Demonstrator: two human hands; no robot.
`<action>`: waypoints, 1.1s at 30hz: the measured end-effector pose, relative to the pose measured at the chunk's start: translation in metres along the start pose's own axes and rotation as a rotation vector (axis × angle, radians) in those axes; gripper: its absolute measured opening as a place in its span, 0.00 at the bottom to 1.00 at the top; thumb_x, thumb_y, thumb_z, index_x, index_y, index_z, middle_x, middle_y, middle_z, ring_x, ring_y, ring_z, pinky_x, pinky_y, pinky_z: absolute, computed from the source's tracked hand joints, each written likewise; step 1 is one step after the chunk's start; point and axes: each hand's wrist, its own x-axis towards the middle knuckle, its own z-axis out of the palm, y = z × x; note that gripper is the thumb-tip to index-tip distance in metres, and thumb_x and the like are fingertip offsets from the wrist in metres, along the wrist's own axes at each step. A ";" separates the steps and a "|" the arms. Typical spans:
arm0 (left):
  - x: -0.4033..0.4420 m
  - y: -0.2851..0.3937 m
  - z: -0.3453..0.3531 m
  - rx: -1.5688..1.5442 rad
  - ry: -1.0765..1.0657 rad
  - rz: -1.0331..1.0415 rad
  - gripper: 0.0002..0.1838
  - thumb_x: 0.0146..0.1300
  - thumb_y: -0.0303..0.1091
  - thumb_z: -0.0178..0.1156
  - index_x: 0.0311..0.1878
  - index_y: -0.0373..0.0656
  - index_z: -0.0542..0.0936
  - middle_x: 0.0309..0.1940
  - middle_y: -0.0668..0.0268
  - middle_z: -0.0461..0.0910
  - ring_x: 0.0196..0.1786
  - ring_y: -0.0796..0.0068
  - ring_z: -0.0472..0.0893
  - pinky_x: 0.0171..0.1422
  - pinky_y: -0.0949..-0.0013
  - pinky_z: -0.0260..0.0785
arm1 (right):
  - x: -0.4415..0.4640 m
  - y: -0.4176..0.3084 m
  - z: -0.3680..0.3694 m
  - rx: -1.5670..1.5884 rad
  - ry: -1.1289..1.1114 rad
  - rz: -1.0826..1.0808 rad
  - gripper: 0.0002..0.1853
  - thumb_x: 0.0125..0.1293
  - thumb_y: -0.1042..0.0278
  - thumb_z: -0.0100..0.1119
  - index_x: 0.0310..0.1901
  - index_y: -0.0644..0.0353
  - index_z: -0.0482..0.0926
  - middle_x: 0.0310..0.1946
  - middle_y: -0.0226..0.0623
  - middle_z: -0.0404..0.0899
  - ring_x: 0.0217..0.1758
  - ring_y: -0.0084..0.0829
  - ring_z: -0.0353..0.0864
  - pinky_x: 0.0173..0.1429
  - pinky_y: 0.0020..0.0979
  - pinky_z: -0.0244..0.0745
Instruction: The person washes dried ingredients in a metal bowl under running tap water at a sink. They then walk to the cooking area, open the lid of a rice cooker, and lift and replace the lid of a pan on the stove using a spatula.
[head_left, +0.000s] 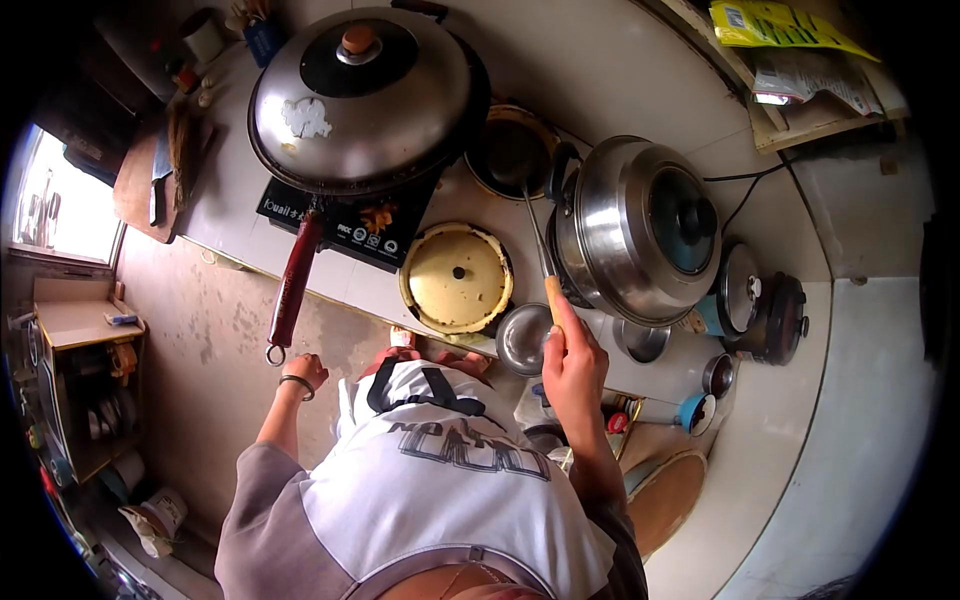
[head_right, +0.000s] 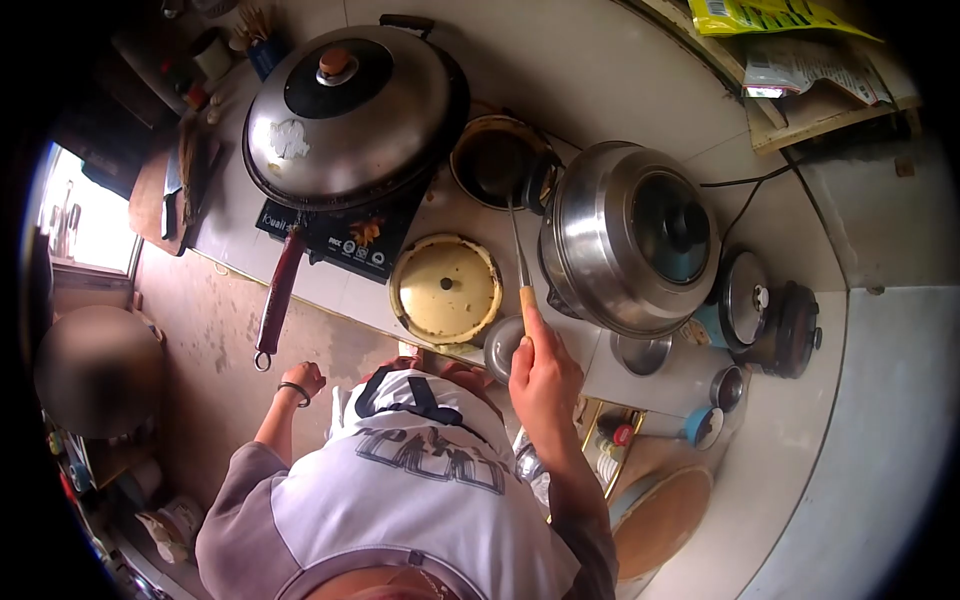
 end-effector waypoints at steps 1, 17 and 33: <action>0.001 -0.002 0.001 -0.006 0.003 -0.003 0.16 0.55 0.49 0.60 0.37 0.46 0.84 0.40 0.56 0.83 0.44 0.57 0.83 0.50 0.60 0.76 | -0.001 0.007 0.005 0.004 0.036 -0.027 0.22 0.62 0.76 0.51 0.60 0.60 0.73 0.40 0.49 0.81 0.38 0.47 0.82 0.41 0.41 0.76; 0.004 0.009 0.007 -0.049 -0.002 0.013 0.18 0.56 0.50 0.60 0.37 0.46 0.84 0.41 0.57 0.83 0.45 0.57 0.83 0.51 0.59 0.75 | -0.010 0.032 0.014 1.023 0.035 0.451 0.21 0.71 0.75 0.45 0.65 0.60 0.69 0.28 0.28 0.72 0.19 0.10 0.58 0.22 0.16 0.55; 0.001 0.023 0.010 -0.008 -0.002 0.039 0.18 0.57 0.51 0.59 0.38 0.45 0.83 0.40 0.56 0.84 0.45 0.57 0.83 0.51 0.60 0.75 | -0.017 0.041 0.028 1.024 0.085 0.337 0.21 0.72 0.74 0.43 0.66 0.60 0.67 0.29 0.28 0.72 0.20 0.10 0.56 0.23 0.15 0.52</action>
